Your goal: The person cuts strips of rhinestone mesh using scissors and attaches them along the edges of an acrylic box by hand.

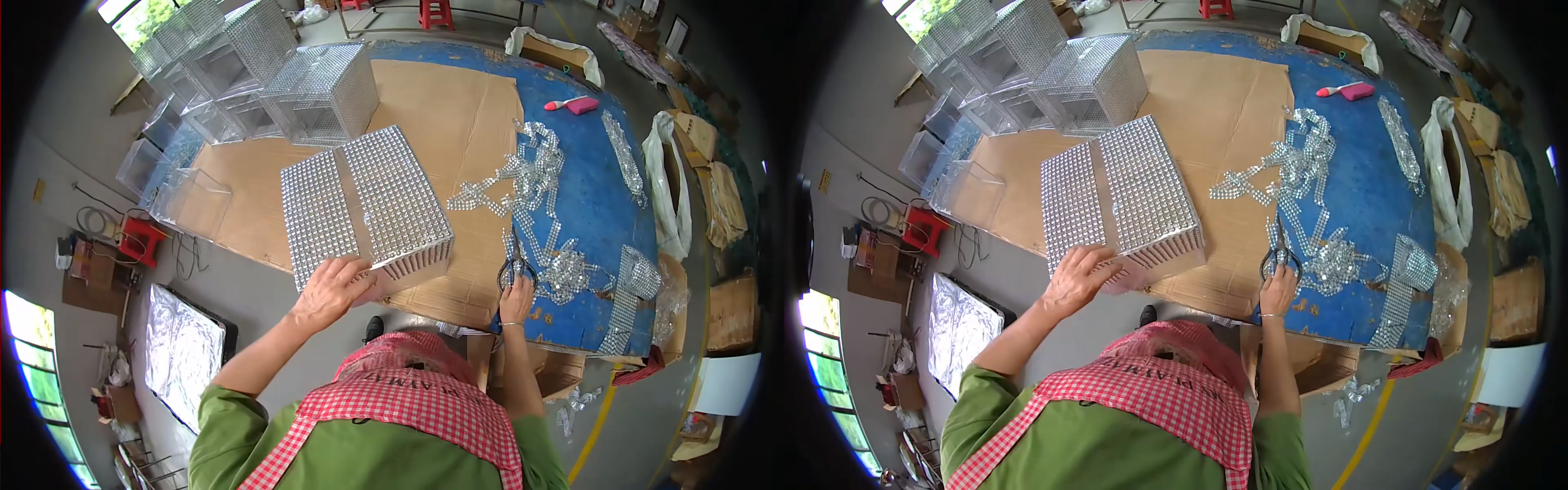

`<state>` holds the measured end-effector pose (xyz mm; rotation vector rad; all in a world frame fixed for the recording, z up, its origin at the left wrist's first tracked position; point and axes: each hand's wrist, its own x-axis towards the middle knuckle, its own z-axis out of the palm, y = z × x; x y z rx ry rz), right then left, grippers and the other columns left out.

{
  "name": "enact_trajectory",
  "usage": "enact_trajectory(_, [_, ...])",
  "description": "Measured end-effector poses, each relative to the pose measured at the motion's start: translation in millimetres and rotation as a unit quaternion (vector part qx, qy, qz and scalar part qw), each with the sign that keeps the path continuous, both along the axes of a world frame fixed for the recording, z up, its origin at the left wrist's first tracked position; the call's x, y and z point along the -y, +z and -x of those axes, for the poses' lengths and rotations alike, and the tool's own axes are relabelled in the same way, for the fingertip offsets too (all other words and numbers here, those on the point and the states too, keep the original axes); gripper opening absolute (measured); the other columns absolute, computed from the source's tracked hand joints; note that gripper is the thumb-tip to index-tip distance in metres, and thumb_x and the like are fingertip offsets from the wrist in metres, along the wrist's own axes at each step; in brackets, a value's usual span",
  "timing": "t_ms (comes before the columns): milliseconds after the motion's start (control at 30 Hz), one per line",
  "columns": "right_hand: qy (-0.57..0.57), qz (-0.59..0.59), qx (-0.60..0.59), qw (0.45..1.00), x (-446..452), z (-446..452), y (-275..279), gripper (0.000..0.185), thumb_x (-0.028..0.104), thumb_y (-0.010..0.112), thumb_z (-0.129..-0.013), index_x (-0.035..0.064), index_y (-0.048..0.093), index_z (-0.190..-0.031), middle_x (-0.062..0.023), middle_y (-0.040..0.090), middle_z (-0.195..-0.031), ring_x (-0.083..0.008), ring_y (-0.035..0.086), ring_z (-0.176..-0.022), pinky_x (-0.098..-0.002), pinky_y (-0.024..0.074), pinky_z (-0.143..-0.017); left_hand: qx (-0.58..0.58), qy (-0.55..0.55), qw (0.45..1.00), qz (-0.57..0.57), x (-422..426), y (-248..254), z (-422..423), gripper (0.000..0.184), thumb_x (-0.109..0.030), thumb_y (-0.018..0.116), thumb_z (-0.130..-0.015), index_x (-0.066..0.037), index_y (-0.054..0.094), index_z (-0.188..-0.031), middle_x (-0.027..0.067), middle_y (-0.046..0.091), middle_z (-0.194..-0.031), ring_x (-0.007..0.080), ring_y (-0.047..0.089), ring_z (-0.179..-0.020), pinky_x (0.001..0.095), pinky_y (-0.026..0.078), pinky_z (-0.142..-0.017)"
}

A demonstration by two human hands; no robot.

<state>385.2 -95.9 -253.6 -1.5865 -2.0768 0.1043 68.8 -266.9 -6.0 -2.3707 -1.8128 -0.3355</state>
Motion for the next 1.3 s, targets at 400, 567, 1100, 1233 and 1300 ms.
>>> enact_trajectory(400, [0.163,0.059,-0.378,0.909,93,112,54,0.014,0.006,0.058,-0.078,0.0024,0.059,-0.091,-0.0126,0.06,-0.079,-0.0278,0.058,-0.072,-0.0342,0.0452,-0.066,-0.117,-0.13,0.981,0.078,-30,13,18,0.016,-0.013,0.053,-0.071,-0.011,0.056,-0.087,0.0045,0.052,-0.097,0.0199,0.05,-0.089,0.0321,0.041,-0.079])
enact_trajectory(567, [0.256,0.163,-0.493,0.816,136,182,133,0.023,0.004,0.063,-0.075,0.0018,0.057,-0.097,-0.01,0.06,-0.082,-0.0202,0.058,-0.072,-0.0295,0.0464,-0.065,-0.096,-0.193,0.975,0.052,-34,15,27,0.016,-0.013,0.052,-0.072,-0.012,0.057,-0.087,0.0043,0.052,-0.096,0.02,0.05,-0.089,0.0314,0.041,-0.077])
enact_trajectory(1100, [0.136,0.096,-0.485,0.859,141,217,148,0.018,0.01,0.068,-0.075,0.0045,0.054,-0.086,-0.0062,0.058,-0.071,-0.015,0.057,-0.059,-0.0262,0.0466,-0.053,0.142,-0.212,0.951,0.175,-52,22,50,0.015,-0.008,0.059,-0.076,-0.006,0.06,-0.091,0.0079,0.057,-0.087,0.0271,0.056,-0.08,0.0337,0.046,-0.068])
enact_trajectory(1233, [0.115,0.125,-0.493,0.853,143,221,148,0.016,0.009,0.067,-0.075,0.0048,0.054,-0.082,-0.0063,0.058,-0.072,-0.0158,0.056,-0.058,-0.0264,0.0458,-0.052,0.129,-0.228,0.948,0.183,-54,22,51,0.015,-0.009,0.061,-0.074,-0.006,0.06,-0.089,0.0064,0.056,-0.088,0.0254,0.056,-0.081,0.0336,0.046,-0.068])
enact_trajectory(1300, [0.128,0.113,-0.483,0.859,144,221,146,0.014,0.008,0.066,-0.075,0.0048,0.053,-0.082,-0.0066,0.057,-0.075,-0.0165,0.055,-0.057,-0.0268,0.0448,-0.051,0.113,-0.235,0.949,0.178,-53,19,52,0.016,-0.011,0.062,-0.073,-0.006,0.06,-0.088,0.0061,0.055,-0.089,0.0248,0.055,-0.081,0.0339,0.045,-0.068])
